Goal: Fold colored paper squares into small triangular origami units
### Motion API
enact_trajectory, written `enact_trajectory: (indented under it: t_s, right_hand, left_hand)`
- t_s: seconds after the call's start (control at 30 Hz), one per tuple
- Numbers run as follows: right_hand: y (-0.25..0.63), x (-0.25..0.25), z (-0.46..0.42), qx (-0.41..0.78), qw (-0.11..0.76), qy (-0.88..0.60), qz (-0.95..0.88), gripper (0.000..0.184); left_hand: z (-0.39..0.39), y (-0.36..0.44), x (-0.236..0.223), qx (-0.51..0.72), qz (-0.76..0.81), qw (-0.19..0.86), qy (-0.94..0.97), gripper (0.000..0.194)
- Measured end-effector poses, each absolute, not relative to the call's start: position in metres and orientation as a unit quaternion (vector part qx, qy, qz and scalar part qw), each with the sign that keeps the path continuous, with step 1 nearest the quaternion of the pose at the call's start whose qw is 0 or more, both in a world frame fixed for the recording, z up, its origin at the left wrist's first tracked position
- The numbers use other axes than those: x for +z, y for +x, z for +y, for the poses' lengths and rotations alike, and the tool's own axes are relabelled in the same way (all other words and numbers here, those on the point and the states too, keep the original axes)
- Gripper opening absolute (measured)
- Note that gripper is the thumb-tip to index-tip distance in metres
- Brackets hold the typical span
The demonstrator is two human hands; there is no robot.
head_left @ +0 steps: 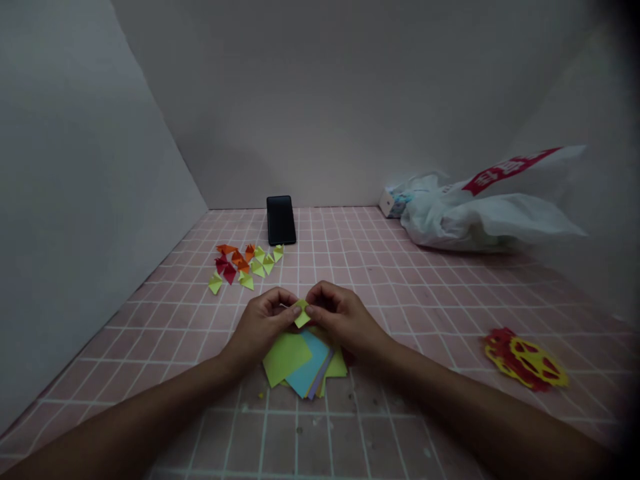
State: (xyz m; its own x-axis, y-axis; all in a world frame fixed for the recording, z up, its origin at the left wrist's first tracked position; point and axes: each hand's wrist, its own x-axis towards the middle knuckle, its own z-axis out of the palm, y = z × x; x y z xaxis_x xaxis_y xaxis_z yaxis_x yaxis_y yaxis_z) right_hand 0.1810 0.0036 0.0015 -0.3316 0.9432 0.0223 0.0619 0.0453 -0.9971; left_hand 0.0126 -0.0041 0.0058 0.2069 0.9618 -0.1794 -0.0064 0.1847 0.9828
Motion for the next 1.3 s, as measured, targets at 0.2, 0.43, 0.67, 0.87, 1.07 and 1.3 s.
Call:
enact_trajectory:
  t_s: [0.2,0.43,0.67,0.87,1.07,1.3]
  right_hand:
    - [0.1825,0.0034,0.001,0.446,0.407,-0.412,-0.683,0.007]
    - [0.1845,0.0049,-0.0003,0.274,0.422,-0.352,-0.789,0.013]
    - [0.1865,0.0034,-0.0009,0.252,0.435,-0.304,-0.81,0.02]
    - [0.1845,0.0048,-0.0007,0.331,0.427,-0.383,-0.749,0.012]
    - [0.1823,0.0044,-0.0006,0.389,0.406,-0.418,-0.713,0.01]
    - [0.181,0.0015,0.0013,0.499,0.41,-0.415,-0.641,0.007]
  left_hand:
    - [-0.0053,0.0144,0.0071,0.385,0.489,0.606,0.496,0.025]
    - [-0.0073,0.0149,0.0068,0.404,0.477,0.634,0.456,0.023]
    - [-0.0081,0.0166,0.0069,0.438,0.46,0.656,0.409,0.025]
    - [-0.0076,0.0159,0.0064,0.442,0.488,0.61,0.441,0.024]
    - [-0.0057,0.0136,0.0012,0.424,0.466,0.608,0.483,0.023]
    - [-0.0064,0.0146,0.0029,0.445,0.495,0.586,0.463,0.026]
